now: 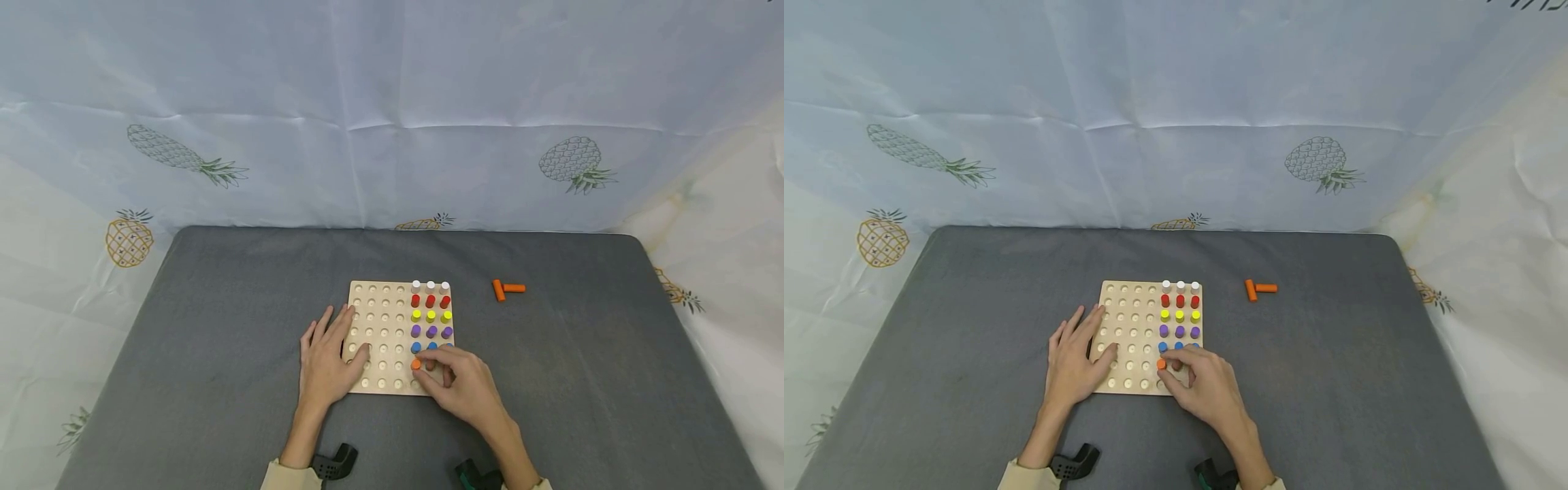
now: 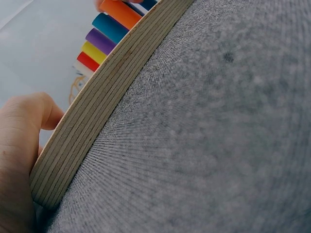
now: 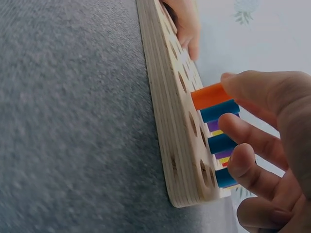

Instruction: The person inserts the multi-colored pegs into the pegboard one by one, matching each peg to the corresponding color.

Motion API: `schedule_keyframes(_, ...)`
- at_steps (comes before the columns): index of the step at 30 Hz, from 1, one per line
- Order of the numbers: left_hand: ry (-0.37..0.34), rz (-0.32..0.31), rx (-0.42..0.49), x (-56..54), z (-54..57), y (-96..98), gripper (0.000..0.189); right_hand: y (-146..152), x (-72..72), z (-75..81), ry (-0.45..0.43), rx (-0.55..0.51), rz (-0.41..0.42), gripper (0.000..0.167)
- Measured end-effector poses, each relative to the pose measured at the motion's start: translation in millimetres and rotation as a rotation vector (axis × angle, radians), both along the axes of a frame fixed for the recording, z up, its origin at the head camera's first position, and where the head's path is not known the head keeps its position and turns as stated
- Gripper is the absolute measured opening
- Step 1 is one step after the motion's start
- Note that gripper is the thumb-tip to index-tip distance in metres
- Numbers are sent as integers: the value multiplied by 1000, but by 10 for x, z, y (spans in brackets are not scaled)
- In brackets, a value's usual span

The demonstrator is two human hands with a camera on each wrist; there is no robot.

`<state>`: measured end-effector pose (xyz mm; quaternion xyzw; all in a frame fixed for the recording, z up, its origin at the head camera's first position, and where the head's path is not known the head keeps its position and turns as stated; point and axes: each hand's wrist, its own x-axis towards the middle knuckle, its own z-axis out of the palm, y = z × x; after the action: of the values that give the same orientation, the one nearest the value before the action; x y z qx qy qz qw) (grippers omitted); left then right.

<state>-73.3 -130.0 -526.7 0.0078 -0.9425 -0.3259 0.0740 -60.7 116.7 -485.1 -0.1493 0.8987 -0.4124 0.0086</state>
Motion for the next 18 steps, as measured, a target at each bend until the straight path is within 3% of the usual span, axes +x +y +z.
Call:
schedule_keyframes(7,4,0,-4,-1,3,0,71,87,-40,15,111,-54,-8,16)
schedule_keyframes(18,5,1,-4,-1,-3,5,70,318,-220,93,195,-14,-128,17)
